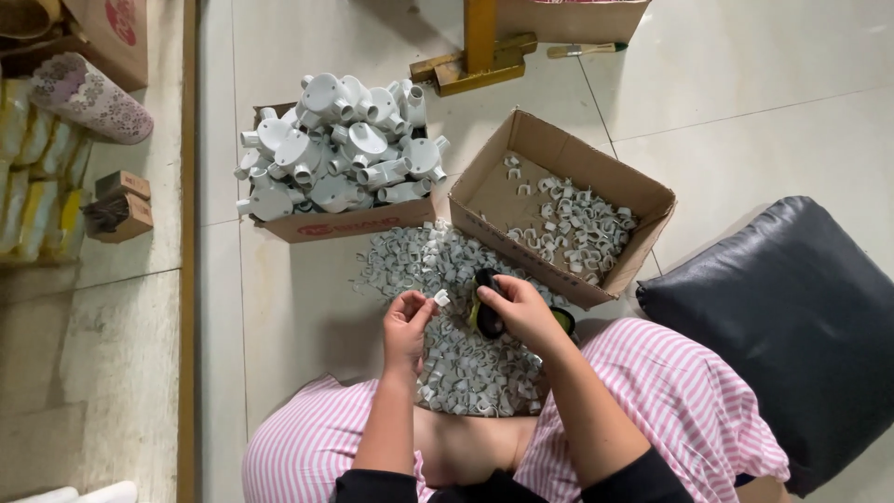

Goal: The person sits on the floor and assembles small white plastic components by hand. They pick up individual pieces from a pile and fit them together, occasionally using a small green tool to assist with the assembly process.

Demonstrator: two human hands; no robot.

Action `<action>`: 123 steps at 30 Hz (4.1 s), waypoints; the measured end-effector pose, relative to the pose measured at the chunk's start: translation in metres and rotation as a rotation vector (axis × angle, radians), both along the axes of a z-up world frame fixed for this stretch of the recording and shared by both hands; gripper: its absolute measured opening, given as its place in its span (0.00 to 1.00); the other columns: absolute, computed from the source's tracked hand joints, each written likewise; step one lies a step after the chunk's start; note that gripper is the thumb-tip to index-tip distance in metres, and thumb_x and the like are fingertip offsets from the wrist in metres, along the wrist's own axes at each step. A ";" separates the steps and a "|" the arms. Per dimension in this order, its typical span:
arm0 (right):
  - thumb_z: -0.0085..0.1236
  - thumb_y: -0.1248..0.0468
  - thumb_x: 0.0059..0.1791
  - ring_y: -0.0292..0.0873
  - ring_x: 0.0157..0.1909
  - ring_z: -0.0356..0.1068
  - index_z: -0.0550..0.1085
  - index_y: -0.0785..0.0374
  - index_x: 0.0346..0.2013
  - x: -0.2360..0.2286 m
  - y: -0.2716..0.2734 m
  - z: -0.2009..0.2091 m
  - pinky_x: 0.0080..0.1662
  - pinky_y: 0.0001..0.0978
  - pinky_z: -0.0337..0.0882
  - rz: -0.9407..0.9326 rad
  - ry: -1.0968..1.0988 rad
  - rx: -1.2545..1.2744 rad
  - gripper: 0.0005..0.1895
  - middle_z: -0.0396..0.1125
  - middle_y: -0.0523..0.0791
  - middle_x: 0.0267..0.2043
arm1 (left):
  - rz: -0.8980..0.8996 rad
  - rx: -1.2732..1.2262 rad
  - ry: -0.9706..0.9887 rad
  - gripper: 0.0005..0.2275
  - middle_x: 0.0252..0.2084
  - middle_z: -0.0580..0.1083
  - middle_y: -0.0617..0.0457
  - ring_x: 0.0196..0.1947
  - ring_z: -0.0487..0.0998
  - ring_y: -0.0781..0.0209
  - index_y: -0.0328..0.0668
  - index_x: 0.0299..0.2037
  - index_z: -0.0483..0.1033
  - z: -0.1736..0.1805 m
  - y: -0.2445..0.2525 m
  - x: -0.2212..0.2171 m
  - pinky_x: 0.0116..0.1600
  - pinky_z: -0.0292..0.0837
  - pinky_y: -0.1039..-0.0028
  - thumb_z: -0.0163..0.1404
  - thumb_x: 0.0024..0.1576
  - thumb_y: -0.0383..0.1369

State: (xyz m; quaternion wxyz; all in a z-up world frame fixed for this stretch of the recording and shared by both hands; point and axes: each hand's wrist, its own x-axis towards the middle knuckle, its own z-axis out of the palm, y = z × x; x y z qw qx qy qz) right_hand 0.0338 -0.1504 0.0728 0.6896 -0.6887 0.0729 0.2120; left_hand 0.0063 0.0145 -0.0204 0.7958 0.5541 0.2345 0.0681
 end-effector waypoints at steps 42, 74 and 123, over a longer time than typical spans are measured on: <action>0.52 0.68 0.42 0.38 0.25 0.61 0.75 0.60 0.34 -0.013 0.021 0.004 0.31 0.27 0.63 0.203 -0.311 -0.322 0.07 0.67 0.46 0.23 | -0.075 -0.136 -0.054 0.07 0.22 0.67 0.52 0.20 0.65 0.72 0.40 0.37 0.62 -0.012 -0.011 -0.003 0.28 0.64 0.87 0.45 0.51 0.23; 0.59 0.64 0.38 0.37 0.25 0.62 0.73 0.59 0.32 0.001 0.013 -0.009 0.25 0.25 0.62 -0.068 -0.301 -0.174 0.10 0.66 0.45 0.24 | -0.197 0.220 -0.118 0.05 0.20 0.72 0.51 0.21 0.74 0.66 0.38 0.32 0.69 0.052 -0.016 -0.007 0.31 0.70 0.79 0.51 0.48 0.29; 0.60 0.68 0.34 0.36 0.22 0.64 0.74 0.53 0.31 -0.014 0.031 -0.028 0.26 0.22 0.65 -0.017 -0.780 -0.339 0.13 0.61 0.38 0.21 | -0.261 -0.193 -0.137 0.15 0.29 0.72 0.41 0.28 0.73 0.58 0.27 0.42 0.71 0.041 -0.005 -0.006 0.37 0.72 0.67 0.40 0.44 0.18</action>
